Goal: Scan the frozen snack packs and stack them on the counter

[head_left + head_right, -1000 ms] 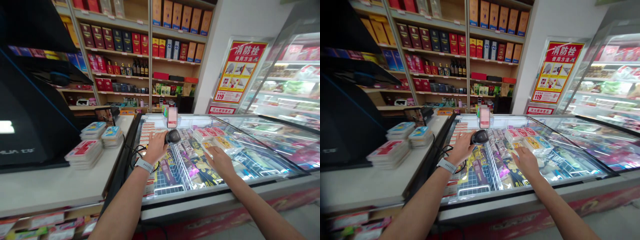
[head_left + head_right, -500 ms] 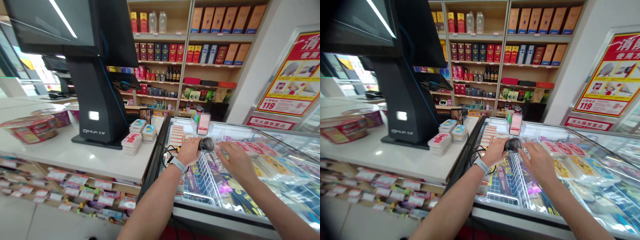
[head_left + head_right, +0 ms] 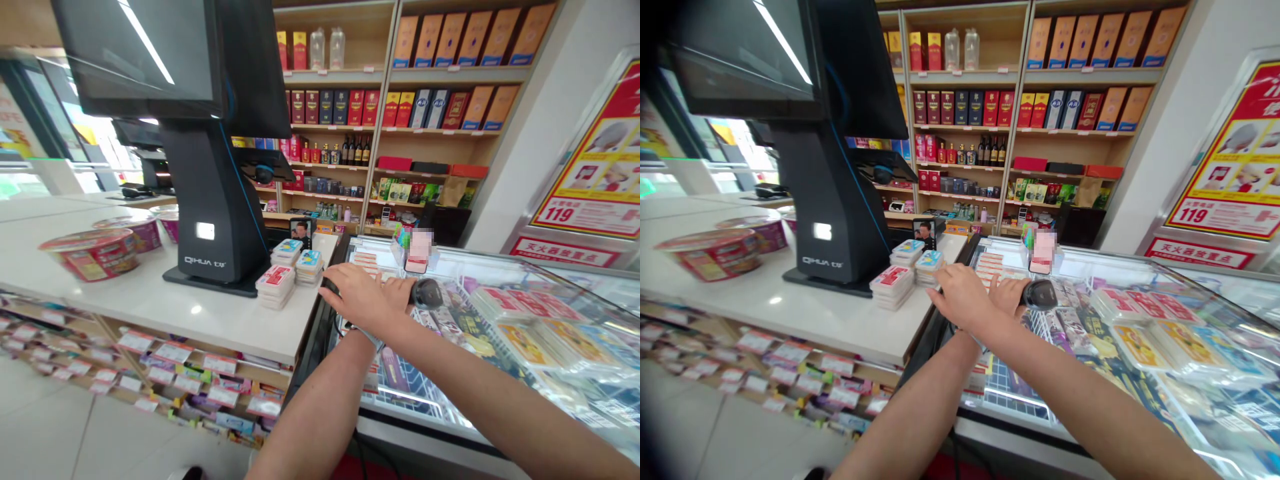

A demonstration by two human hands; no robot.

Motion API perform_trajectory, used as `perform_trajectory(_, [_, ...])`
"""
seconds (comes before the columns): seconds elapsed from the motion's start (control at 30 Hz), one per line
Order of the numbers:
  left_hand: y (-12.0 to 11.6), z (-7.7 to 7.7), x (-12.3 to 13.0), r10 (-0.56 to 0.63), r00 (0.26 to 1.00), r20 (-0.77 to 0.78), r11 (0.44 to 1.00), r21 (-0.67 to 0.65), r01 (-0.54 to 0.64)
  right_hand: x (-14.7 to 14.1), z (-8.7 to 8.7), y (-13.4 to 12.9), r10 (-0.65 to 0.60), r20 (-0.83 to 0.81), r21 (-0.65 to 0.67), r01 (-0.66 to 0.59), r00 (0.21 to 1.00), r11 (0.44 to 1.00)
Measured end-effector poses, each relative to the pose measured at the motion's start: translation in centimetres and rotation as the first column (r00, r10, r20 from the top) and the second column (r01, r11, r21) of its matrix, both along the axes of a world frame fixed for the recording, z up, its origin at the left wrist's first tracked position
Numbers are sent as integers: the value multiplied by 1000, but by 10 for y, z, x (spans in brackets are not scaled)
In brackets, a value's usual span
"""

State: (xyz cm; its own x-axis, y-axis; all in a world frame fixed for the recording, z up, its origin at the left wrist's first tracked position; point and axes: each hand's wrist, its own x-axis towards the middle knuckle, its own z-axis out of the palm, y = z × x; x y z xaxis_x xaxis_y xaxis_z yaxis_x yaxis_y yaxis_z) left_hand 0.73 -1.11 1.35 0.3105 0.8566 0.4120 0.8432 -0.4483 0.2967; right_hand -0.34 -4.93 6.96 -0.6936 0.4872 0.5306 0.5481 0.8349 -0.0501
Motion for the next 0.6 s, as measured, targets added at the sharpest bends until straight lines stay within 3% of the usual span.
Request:
perform_trajectory(0.23, [5,-10,-8,-98,994,53,992,82,93,-61,-11,1,172,56,-87,-167,983,982])
perform_trajectory(0.47, [5,-8,-9,-113,992,62,991,84,107,-107,-26,12,177,119,-99,-165,977,981])
perform_trajectory(0.6, [5,-8,-10,-100,993,54,992,76,96,-119,-33,20,150,190,-77,-137,970,988])
